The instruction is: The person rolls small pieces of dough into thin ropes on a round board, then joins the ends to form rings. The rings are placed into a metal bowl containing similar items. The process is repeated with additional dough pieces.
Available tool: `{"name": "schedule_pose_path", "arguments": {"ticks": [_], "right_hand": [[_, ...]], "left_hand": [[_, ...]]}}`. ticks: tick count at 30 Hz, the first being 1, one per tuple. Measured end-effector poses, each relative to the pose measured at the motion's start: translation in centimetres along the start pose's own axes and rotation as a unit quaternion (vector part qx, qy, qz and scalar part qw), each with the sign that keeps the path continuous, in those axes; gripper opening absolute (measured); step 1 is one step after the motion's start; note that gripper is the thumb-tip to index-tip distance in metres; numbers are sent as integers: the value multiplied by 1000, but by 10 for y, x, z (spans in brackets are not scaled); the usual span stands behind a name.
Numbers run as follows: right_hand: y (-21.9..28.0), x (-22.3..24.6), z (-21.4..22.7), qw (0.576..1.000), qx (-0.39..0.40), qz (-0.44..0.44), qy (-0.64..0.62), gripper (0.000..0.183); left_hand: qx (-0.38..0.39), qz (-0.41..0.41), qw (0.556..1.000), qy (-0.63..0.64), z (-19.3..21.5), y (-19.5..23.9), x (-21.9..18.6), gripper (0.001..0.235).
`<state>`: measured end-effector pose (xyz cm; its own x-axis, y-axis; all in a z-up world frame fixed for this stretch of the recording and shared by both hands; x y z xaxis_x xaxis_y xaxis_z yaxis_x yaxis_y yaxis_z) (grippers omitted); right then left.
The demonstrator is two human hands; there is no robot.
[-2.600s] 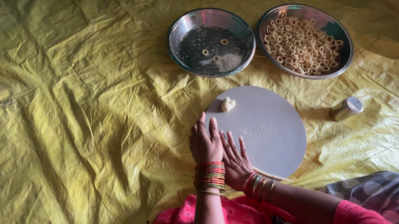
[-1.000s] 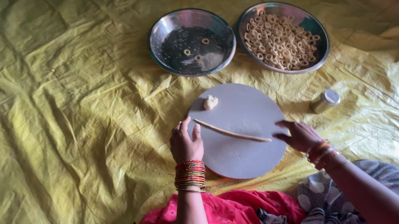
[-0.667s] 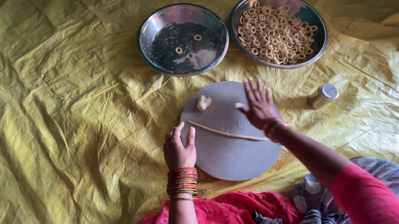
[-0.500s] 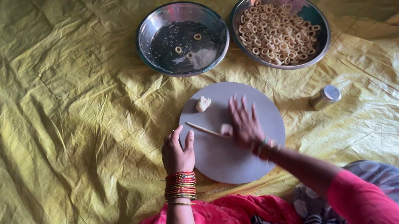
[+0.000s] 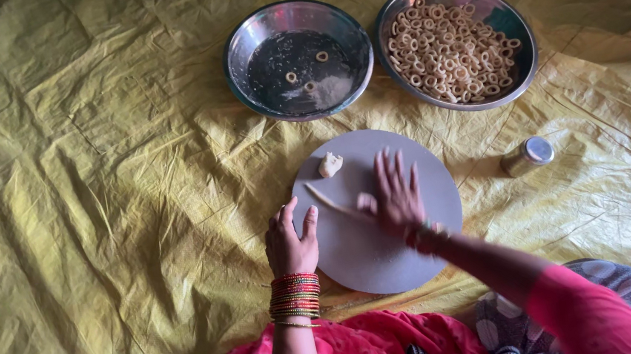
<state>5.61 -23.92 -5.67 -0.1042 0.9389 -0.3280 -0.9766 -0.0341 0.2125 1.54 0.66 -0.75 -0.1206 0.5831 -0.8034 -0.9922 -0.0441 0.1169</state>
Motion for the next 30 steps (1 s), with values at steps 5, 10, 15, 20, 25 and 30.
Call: {"name": "schedule_pose_path", "arguments": {"ticks": [5, 10, 15, 20, 25, 30], "right_hand": [[89, 32, -6, 968, -34, 167, -184, 112], [23, 3, 6, 988, -21, 82, -128, 112], [-68, -62, 1, 982, -56, 12, -182, 97], [-58, -95, -27, 971, -25, 60, -230, 98], [72, -72, -39, 975, 79, 137, -159, 109], [105, -79, -8, 969, 145, 140, -140, 101]], "left_hand": [[-1, -1, 1000, 2, -1, 1, -2, 58], [15, 14, 1000, -10, -1, 3, -3, 60], [8, 17, 1000, -3, 1, 3, -3, 59], [10, 16, 1000, -4, 2, 1, -5, 58], [13, 12, 1000, 1, 1, 2, -5, 59], [9, 4, 1000, 1, -3, 1, -2, 58]]}}
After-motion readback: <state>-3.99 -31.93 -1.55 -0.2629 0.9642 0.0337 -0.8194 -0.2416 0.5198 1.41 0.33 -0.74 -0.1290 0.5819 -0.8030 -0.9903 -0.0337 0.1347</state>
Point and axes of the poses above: each hand's wrist, its own y-axis away from the middle knuckle, its own z-axis out of the back of the hand, x = y × z, the point moved 1 cm from there along -y, towards the middle knuckle, and after that the axes turned 10 degrees about x, right-handed, at the moved point
